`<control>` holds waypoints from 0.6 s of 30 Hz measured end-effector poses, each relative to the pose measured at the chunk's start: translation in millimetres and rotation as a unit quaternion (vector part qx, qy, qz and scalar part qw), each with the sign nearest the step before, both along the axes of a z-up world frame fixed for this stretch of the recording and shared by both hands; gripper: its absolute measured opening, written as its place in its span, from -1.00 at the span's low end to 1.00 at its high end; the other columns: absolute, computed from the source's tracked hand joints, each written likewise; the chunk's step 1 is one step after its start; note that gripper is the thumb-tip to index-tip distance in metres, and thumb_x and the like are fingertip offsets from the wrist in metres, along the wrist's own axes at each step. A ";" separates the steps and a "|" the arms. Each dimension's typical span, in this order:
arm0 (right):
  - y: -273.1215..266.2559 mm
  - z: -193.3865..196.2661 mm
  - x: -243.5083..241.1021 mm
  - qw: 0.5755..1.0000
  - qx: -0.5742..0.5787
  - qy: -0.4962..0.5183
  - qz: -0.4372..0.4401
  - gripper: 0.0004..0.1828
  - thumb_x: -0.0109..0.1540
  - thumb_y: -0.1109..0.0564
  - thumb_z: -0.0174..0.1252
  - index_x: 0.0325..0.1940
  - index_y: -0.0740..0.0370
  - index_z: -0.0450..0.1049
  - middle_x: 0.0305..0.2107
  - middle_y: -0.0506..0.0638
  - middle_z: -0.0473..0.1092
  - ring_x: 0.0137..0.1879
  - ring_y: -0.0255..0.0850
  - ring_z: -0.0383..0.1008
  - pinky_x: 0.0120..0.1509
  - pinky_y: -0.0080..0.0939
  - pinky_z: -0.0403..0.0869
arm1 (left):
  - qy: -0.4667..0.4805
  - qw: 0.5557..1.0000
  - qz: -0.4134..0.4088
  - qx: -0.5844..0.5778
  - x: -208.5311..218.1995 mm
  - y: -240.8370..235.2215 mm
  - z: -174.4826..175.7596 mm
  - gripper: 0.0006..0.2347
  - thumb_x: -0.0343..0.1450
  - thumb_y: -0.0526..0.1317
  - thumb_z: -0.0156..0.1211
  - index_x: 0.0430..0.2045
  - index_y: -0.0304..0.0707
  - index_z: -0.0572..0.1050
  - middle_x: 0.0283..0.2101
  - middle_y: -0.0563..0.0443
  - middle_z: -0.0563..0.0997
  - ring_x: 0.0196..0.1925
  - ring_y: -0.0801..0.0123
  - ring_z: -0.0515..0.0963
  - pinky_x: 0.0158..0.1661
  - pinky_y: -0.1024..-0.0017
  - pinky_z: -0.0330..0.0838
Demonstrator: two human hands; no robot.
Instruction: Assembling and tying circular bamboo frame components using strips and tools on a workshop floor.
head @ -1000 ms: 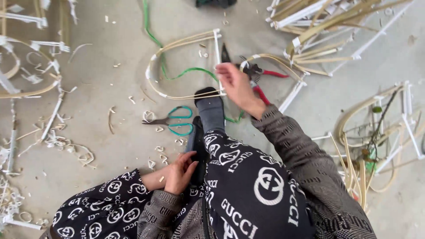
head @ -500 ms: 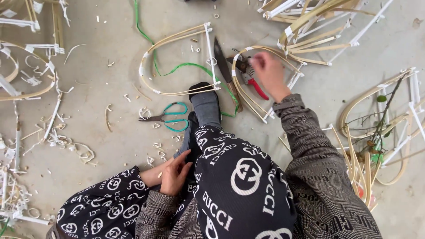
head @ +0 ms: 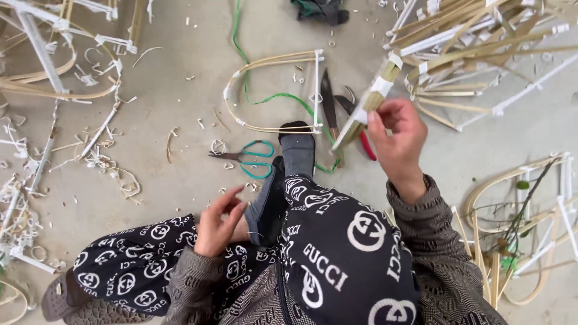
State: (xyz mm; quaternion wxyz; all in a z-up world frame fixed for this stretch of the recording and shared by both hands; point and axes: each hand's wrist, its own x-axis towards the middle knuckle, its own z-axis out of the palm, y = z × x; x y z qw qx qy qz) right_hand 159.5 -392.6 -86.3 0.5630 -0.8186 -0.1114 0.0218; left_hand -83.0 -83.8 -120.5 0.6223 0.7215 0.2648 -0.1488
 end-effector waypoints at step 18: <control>160.7 28.0 20.3 0.935 0.143 0.051 0.320 -0.78 0.47 0.17 0.08 0.11 0.40 0.43 -0.04 0.11 0.51 0.04 -0.22 0.53 0.22 -0.24 0.52 | -0.334 0.917 0.132 0.175 54.6 27.9 71.2 -0.75 0.46 -0.53 0.20 0.01 -0.40 0.55 0.06 -0.14 0.58 0.01 0.29 0.67 0.01 0.43 0.58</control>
